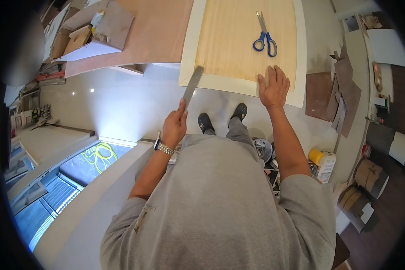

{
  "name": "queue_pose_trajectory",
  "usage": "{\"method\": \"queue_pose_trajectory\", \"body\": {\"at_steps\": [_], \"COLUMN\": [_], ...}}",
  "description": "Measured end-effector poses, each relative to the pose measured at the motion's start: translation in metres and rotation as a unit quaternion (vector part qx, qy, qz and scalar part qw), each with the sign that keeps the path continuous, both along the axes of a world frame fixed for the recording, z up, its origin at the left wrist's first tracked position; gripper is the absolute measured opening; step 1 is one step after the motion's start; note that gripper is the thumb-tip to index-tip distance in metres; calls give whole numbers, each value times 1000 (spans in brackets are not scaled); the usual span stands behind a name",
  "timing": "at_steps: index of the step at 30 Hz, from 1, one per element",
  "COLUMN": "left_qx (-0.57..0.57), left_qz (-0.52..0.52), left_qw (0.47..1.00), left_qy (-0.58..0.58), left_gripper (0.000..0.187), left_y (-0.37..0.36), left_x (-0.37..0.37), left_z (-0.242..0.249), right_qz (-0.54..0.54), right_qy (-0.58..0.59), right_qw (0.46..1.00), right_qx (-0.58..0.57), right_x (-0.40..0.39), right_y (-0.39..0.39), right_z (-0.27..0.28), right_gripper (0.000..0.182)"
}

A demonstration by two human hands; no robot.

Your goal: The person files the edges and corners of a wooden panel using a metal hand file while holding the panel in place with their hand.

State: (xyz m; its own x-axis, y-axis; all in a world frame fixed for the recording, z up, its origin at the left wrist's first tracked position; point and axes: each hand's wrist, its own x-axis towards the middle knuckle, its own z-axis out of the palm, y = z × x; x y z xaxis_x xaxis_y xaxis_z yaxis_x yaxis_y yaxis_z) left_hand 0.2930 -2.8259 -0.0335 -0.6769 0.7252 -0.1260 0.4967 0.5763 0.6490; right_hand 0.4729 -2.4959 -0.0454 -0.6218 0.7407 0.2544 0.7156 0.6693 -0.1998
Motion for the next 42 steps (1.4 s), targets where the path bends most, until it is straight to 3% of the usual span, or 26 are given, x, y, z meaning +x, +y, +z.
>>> {"method": "queue_pose_trajectory", "body": {"at_steps": [5,12,18,25,31,37,42], "left_qx": [33,11,37,-7,32,24,17], "left_qz": [-35,6,-45,20,-27,9,-28], "left_qw": [999,1000,998,1000,999,1000,999], "left_qy": [15,-15,30,-22,32,-12,12], "left_gripper": [50,49,48,50,48,47,51], "left_y": [65,-6,81,-6,78,3,49], "left_x": [3,2,-2,-2,-4,-2,-4], "left_z": [-7,-5,-7,1,-8,1,-15], "right_qz": [7,4,-21,-19,-25,-34,-30], "right_qy": [-2,-18,-53,-83,-84,-104,-97], "right_qw": [1000,1000,998,995,995,993,994], "right_qx": [-14,-17,-35,-42,-50,-52,-45], "right_x": [3,0,-3,2,-1,-2,-3], "right_y": [-2,0,0,-1,0,1,1], "right_z": [3,4,4,2,3,1,3], "right_gripper": [52,55,59,64,65,64,63]}}
